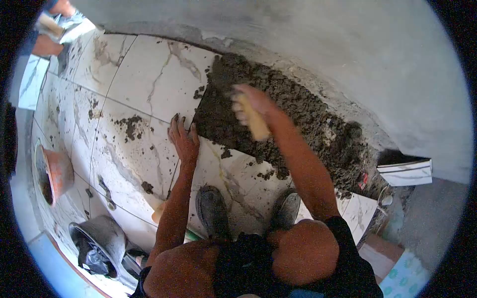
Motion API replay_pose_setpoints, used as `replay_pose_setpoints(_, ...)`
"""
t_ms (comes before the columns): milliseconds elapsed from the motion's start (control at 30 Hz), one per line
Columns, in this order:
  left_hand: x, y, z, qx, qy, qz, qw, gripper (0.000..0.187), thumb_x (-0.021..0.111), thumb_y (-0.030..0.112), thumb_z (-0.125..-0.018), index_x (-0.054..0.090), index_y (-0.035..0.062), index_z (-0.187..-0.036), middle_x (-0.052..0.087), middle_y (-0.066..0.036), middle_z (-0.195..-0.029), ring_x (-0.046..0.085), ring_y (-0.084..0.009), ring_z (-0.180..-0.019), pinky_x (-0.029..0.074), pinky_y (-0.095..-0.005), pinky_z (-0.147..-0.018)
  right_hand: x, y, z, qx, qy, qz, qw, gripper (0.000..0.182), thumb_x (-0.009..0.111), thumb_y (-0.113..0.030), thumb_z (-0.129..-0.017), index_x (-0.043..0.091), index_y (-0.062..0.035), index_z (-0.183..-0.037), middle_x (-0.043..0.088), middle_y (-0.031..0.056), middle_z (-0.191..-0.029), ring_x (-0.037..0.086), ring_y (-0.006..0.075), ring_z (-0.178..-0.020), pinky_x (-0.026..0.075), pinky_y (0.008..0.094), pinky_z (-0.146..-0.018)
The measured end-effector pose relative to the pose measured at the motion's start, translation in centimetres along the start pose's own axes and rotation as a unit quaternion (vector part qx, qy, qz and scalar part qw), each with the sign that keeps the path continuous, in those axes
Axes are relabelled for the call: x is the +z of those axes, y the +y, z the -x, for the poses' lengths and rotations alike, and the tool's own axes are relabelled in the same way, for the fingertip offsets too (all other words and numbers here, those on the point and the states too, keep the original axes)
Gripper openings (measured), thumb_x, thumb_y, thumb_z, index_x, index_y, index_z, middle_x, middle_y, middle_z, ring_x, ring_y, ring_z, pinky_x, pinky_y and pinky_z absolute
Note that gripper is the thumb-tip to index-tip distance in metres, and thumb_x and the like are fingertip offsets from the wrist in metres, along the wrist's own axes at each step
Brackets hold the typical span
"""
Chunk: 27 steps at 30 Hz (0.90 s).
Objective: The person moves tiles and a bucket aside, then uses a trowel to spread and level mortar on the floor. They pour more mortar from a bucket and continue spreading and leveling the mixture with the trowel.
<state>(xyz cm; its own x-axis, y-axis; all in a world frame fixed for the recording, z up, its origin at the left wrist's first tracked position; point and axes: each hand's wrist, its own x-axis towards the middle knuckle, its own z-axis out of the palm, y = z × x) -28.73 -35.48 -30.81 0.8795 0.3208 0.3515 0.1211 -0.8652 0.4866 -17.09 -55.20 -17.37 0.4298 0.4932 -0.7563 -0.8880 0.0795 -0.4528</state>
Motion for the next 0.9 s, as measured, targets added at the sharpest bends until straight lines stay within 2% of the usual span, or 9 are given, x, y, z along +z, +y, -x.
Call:
replay_pose_setpoints(33, 0.1, 0.0, 0.0, -0.003, -0.004, -0.014, 1.000, 0.034, 0.050, 0.023, -0.085, 0.047, 0.0008, -0.111, 0.038, -0.018, -0.123, 0.033, -0.0330, -0.118, 0.022, -0.0495, -0.099, 2.1, 0.1, -0.2, -0.022, -0.018, -0.028, 0.999, 0.031, 0.048, -0.043, -0.082, 0.043, -0.0144, -0.071, 0.036, -0.0038, -0.052, 0.031, 0.0087, -0.036, 0.026, 0.0229, -0.033)
replay_pose_setpoints(100, -0.2, -0.2, 0.1, 0.017, 0.000, -0.002, 1.000, 0.034, 0.051, 0.021, -0.085, 0.046, 0.0004, -0.112, 0.038, -0.019, -0.123, 0.033, -0.0324, -0.118, 0.021, -0.0498, -0.099, 2.2, 0.6, -3.6, -0.055, -0.038, -0.051, 0.996, 0.030, 0.048, -0.042, -0.082, 0.043, -0.0142, -0.071, 0.037, -0.0041, -0.052, 0.032, 0.0080, -0.037, 0.027, 0.0228, -0.033)
replay_pose_setpoints(167, 0.1, -0.1, -0.1, 0.032, 0.003, 0.009, 0.999, 0.035, 0.052, 0.018, -0.084, 0.045, 0.0000, -0.113, 0.039, -0.019, -0.124, 0.033, -0.0318, -0.119, 0.021, -0.0501, -0.099, 1.3, 0.6, -6.0, -0.094, -0.043, -0.189, 0.976, 0.028, 0.047, -0.040, -0.083, 0.043, -0.0143, -0.071, 0.037, -0.0044, -0.052, 0.034, 0.0078, -0.038, 0.027, 0.0219, -0.034)
replay_pose_setpoints(300, -0.1, -0.3, 0.0, 0.030, 0.000, 0.015, 0.999, 0.034, 0.052, 0.019, -0.084, 0.045, 0.0006, -0.113, 0.038, -0.019, -0.124, 0.032, -0.0327, -0.119, 0.020, -0.0517, -0.099, -3.3, 3.7, -2.6, -0.123, 0.017, -0.226, 0.966, 0.022, 0.044, -0.033, -0.083, 0.041, -0.0152, -0.069, 0.040, -0.0016, -0.054, 0.039, 0.0114, -0.041, 0.033, 0.0268, -0.037)
replay_pose_setpoints(433, 0.0, 0.1, 0.1, 0.018, -0.006, -0.013, 1.000, 0.034, 0.052, 0.019, -0.085, 0.045, 0.0005, -0.113, 0.036, -0.019, -0.125, 0.032, -0.0336, -0.119, 0.019, -0.0530, -0.099, -1.8, 4.2, -1.4, -0.119, 0.049, -0.195, 0.972, 0.022, 0.043, -0.032, -0.082, 0.042, -0.0148, -0.069, 0.042, -0.0013, -0.055, 0.038, 0.0115, -0.040, 0.033, 0.0273, -0.037)
replay_pose_setpoints(500, 0.0, -0.1, 0.2, 0.029, -0.014, -0.010, 0.999, 0.035, 0.051, 0.020, -0.085, 0.044, 0.0003, -0.113, 0.036, -0.020, -0.125, 0.031, -0.0335, -0.120, 0.019, -0.0533, -0.099, -0.5, 3.0, -3.2, -0.111, -0.056, -0.158, 0.980, 0.022, 0.044, -0.034, -0.081, 0.044, -0.0147, -0.070, 0.042, -0.0008, -0.054, 0.038, 0.0119, -0.040, 0.034, 0.0276, -0.036)
replay_pose_setpoints(633, -0.2, -0.2, 0.1, 0.039, -0.019, -0.005, 0.999, 0.037, 0.050, 0.023, -0.085, 0.044, -0.0006, -0.114, 0.035, -0.021, -0.126, 0.031, -0.0333, -0.120, 0.018, -0.0541, -0.098, -2.3, 2.6, -5.3, -0.147, -0.027, -0.247, 0.957, 0.023, 0.046, -0.036, -0.080, 0.044, -0.0150, -0.071, 0.042, -0.0009, -0.054, 0.037, 0.0121, -0.040, 0.034, 0.0271, -0.037)
replay_pose_setpoints(733, 0.0, -0.2, 0.2, 0.034, -0.019, -0.020, 0.999, 0.038, 0.050, 0.023, -0.085, 0.043, -0.0008, -0.114, 0.035, -0.021, -0.126, 0.031, -0.0333, -0.120, 0.019, -0.0544, -0.098, -2.7, 4.9, -1.2, -0.165, -0.001, -0.270, 0.949, 0.025, 0.045, -0.039, -0.081, 0.043, -0.0144, -0.074, 0.044, -0.0005, -0.055, 0.040, 0.0123, -0.041, 0.038, 0.0275, -0.039)
replay_pose_setpoints(900, 0.0, 0.2, 0.1, 0.050, -0.011, -0.022, 0.998, 0.036, 0.049, 0.022, -0.086, 0.044, -0.0013, -0.114, 0.036, -0.020, -0.125, 0.032, -0.0340, -0.118, 0.021, -0.0525, -0.096, -3.8, 4.2, -0.8, -0.151, -0.030, -0.215, 0.964, 0.026, 0.044, -0.038, -0.082, 0.046, -0.0145, -0.073, 0.044, -0.0011, -0.054, 0.041, 0.0133, -0.040, 0.037, 0.0289, -0.039)
